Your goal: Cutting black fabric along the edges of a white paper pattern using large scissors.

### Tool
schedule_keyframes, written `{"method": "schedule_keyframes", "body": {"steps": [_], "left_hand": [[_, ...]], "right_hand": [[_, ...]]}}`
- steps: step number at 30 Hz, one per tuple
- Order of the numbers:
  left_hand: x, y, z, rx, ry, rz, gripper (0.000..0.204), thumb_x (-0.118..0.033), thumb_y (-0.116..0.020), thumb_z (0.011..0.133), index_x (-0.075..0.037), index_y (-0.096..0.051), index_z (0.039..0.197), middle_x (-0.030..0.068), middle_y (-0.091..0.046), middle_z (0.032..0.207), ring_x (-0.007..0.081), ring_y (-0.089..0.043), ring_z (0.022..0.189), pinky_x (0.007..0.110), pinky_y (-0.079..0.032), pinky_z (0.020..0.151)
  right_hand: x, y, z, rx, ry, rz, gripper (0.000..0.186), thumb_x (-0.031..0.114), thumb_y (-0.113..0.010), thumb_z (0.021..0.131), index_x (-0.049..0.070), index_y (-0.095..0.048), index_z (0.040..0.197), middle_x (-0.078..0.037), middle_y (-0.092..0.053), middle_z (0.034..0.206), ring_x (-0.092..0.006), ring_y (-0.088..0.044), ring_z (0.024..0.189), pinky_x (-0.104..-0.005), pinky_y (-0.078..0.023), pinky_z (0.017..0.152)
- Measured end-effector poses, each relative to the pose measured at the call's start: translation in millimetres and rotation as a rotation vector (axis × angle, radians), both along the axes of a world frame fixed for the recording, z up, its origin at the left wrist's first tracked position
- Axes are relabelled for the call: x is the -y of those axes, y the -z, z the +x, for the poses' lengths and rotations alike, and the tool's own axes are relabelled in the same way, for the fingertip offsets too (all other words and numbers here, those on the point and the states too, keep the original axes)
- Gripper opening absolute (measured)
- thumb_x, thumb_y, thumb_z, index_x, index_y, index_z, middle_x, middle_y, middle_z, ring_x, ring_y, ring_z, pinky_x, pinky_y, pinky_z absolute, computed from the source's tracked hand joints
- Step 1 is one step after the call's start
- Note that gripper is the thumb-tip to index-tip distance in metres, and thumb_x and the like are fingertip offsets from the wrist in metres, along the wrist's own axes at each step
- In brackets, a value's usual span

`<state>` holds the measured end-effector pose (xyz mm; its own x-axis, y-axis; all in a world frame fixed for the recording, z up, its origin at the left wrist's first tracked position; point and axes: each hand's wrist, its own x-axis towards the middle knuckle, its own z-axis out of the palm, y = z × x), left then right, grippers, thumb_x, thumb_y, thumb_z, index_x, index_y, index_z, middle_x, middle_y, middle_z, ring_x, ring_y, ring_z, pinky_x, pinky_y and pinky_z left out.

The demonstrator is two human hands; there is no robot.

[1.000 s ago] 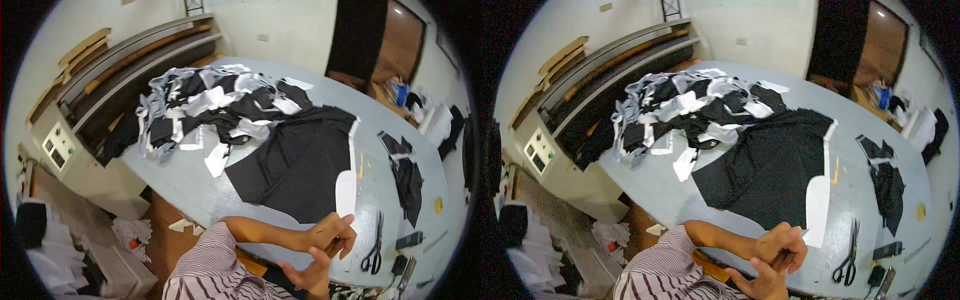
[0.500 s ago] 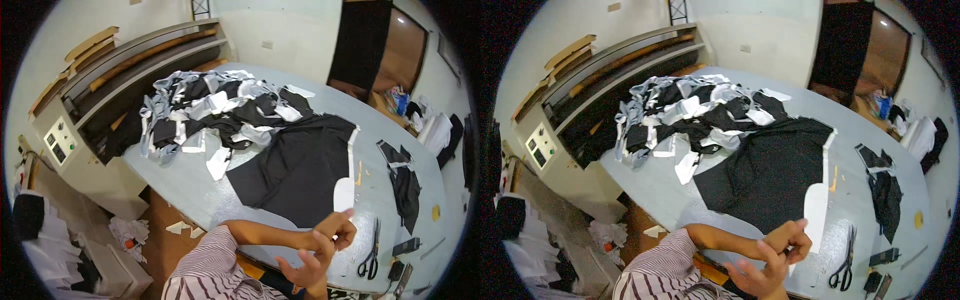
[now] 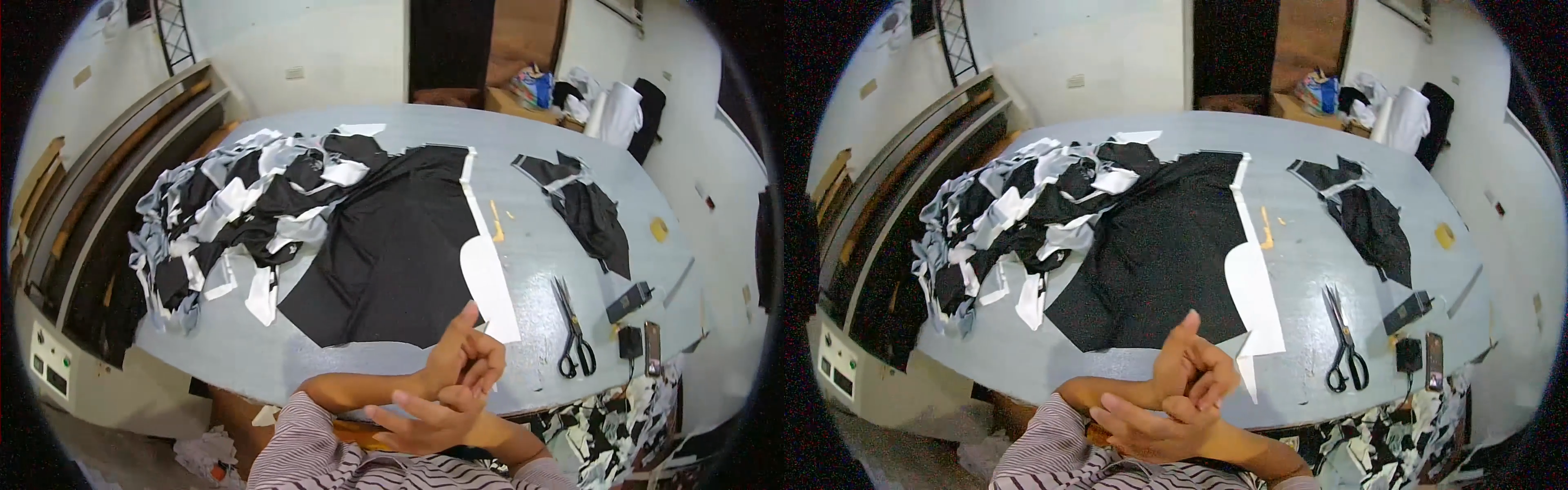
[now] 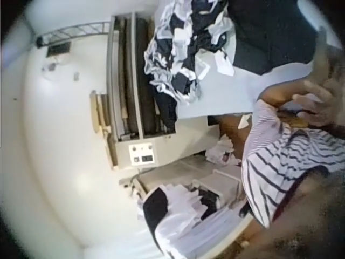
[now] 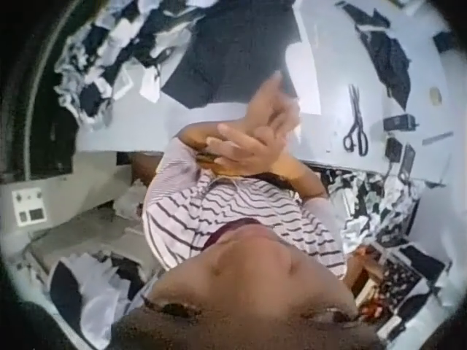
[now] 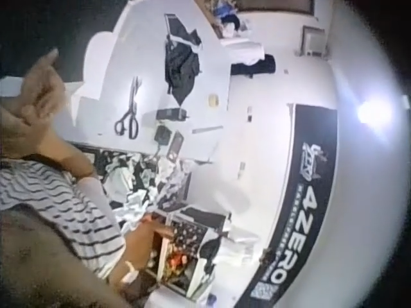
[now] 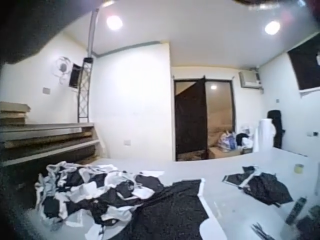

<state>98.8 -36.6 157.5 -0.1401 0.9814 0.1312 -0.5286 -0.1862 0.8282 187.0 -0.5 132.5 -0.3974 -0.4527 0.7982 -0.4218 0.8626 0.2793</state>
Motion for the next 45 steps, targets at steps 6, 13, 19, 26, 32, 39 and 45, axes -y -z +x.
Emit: {"method": "schedule_keyframes", "body": {"steps": [6, 13, 19, 26, 32, 39, 45], "left_hand": [[4, -5, -10, 0.006, 0.135, -0.068, 0.077, -0.060, -0.024, 0.095, -0.004, -0.057, 0.055, 0.0009, -0.046, 0.044, 0.0068, -0.036, 0.037, 0.021, -0.027, 0.037], [-1, 1, -72, -0.872, -0.472, -0.117, 0.040, -0.027, -0.044, 0.099, -0.003, -0.070, 0.080, -0.0023, -0.047, 0.047, 0.0042, -0.045, 0.044, 0.020, -0.033, 0.043], [3, 48, -107, -1.191, -0.345, -0.423, 0.025, -0.023, -0.052, 0.095, -0.003, -0.066, 0.102, 0.0070, -0.066, 0.082, 0.0141, -0.063, 0.076, 0.027, -0.048, 0.067], [-50, 135, -105, -1.820, -0.478, -0.182, 0.049, -0.037, -0.053, 0.091, -0.007, -0.050, 0.130, 0.0172, -0.042, 0.140, 0.0321, -0.038, 0.131, 0.048, -0.028, 0.108], [-40, 157, -97, -1.876, -0.418, -0.214, 0.066, -0.049, -0.050, 0.089, -0.009, -0.039, 0.140, 0.0186, -0.031, 0.147, 0.0349, -0.025, 0.138, 0.055, -0.015, 0.110], [-2, 143, -73, -1.780, -0.188, -0.147, 0.068, -0.050, -0.050, 0.088, -0.011, -0.036, 0.142, 0.0183, -0.029, 0.148, 0.0355, -0.021, 0.139, 0.057, -0.014, 0.110], [-12, 137, -77, -1.712, -0.257, -0.091, 0.044, -0.036, -0.061, 0.086, -0.010, -0.055, 0.121, 0.0163, -0.036, 0.143, 0.0370, -0.027, 0.136, 0.058, -0.016, 0.110]], "right_hand": [[11, -13, -1, 0.148, -0.027, -0.259, 0.032, 0.040, -0.068, 0.074, 0.021, -0.069, 0.100, -0.002, -0.065, 0.115, -0.0089, -0.054, 0.092, -0.0268, -0.031, 0.065], [-89, 27, 5, 0.753, -0.385, -0.820, 0.021, 0.009, -0.068, 0.077, 0.008, -0.065, 0.098, -0.009, -0.062, 0.111, -0.0277, -0.060, 0.097, -0.0356, -0.044, 0.086], [-202, 82, 99, 0.567, 1.061, -0.594, 0.035, 0.006, -0.060, 0.075, 0.000, -0.053, 0.109, -0.021, -0.053, 0.110, -0.0379, -0.049, 0.104, -0.0420, -0.041, 0.091], [-226, 98, 141, 0.666, 1.148, -0.756, 0.044, 0.014, -0.065, 0.069, -0.002, -0.052, 0.107, -0.024, -0.054, 0.104, -0.0375, -0.051, 0.100, -0.0426, -0.043, 0.085], [-241, 65, 145, 1.157, 1.093, -0.961, 0.048, 0.018, -0.071, 0.068, -0.005, -0.050, 0.105, -0.021, -0.059, 0.087, -0.0346, -0.060, 0.082, -0.0419, -0.048, 0.075], [-158, 69, 195, 1.107, 0.084, -2.436, 0.037, 0.030, -0.069, 0.082, 0.002, -0.051, 0.098, -0.007, -0.056, 0.066, -0.0195, -0.053, 0.054, -0.0312, -0.046, 0.058], [-74, 59, 190, 1.262, -0.061, -2.327, 0.074, 0.051, -0.080, 0.064, 0.002, -0.046, 0.107, -0.003, -0.050, 0.076, -0.0121, -0.052, 0.064, -0.0240, -0.039, 0.055]]}}
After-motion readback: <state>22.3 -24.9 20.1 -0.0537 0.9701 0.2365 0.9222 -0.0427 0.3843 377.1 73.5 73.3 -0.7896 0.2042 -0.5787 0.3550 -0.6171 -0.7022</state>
